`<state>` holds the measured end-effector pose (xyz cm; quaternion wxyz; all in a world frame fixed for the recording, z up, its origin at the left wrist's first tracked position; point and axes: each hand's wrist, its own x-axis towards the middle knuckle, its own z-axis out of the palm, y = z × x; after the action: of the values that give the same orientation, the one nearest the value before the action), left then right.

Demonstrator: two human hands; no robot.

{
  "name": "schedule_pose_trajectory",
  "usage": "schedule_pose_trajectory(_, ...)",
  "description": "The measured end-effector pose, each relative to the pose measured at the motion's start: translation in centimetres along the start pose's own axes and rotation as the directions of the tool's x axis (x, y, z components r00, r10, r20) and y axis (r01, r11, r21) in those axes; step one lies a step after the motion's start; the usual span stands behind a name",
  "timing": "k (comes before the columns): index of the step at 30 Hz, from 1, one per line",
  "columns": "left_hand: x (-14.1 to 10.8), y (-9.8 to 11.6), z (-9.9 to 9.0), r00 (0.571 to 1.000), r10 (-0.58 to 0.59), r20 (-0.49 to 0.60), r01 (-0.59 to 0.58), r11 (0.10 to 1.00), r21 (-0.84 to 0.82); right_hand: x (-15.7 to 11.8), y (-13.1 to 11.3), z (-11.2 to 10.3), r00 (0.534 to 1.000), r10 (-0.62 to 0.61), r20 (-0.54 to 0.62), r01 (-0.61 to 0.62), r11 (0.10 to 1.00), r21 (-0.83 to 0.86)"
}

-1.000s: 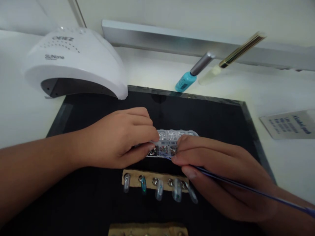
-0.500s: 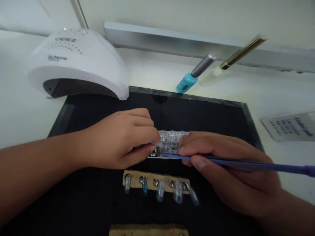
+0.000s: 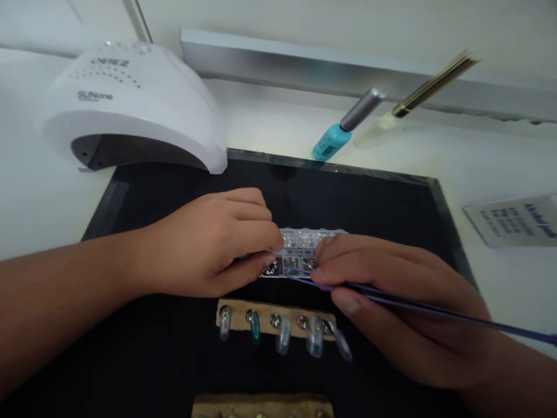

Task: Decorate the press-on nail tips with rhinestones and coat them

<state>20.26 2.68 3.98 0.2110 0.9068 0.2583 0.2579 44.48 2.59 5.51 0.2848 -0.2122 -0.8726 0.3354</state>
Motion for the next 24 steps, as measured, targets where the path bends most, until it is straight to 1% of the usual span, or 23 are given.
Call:
schedule_pose_trajectory(5,-0.03,-0.02,-0.02,1.000,-0.002,-0.002,0.002,1.000,0.005,-0.10,-0.29,-0.01,0.999,0.036,0.019,-0.036,0.999,-0.020)
schedule_pose_trajectory(7,-0.02,-0.02,-0.04,1.000,0.001,0.000,-0.001,1.000,0.005,-0.27,-0.41,-0.10,1.000,0.027,0.011,-0.027,0.999,-0.018)
schedule_pose_trajectory(10,0.00,0.02,-0.05,1.000,0.000,0.002,0.000,1.000,0.004,-0.49,-0.45,-0.29,0.999,0.001,0.035,0.000,1.000,-0.024)
schedule_pose_trajectory(15,0.07,0.13,-0.07,1.000,0.000,0.007,0.000,1.000,0.006,-0.52,-0.35,-0.42,1.000,0.001,-0.014,-0.001,1.000,-0.025)
schedule_pose_trajectory(19,0.04,0.15,-0.13,1.000,-0.005,0.008,0.005,1.000,0.011,-0.72,-0.09,-0.23,1.000,0.011,-0.007,-0.012,0.999,-0.040)
schedule_pose_trajectory(20,0.02,0.13,-0.13,1.000,-0.004,0.007,0.004,1.000,0.010,-0.74,-0.02,-0.18,1.000,0.006,-0.001,-0.006,0.999,-0.040)
schedule_pose_trajectory(23,0.03,0.02,-0.08,1.000,-0.002,0.003,0.002,1.000,0.003,-0.68,0.00,-0.11,0.997,-0.073,0.008,0.073,0.997,-0.037)
schedule_pose_trajectory(24,0.04,0.01,-0.06,1.000,-0.003,0.002,0.003,1.000,0.000,-0.64,-0.06,-0.13,0.998,-0.066,0.015,0.066,0.996,-0.051)
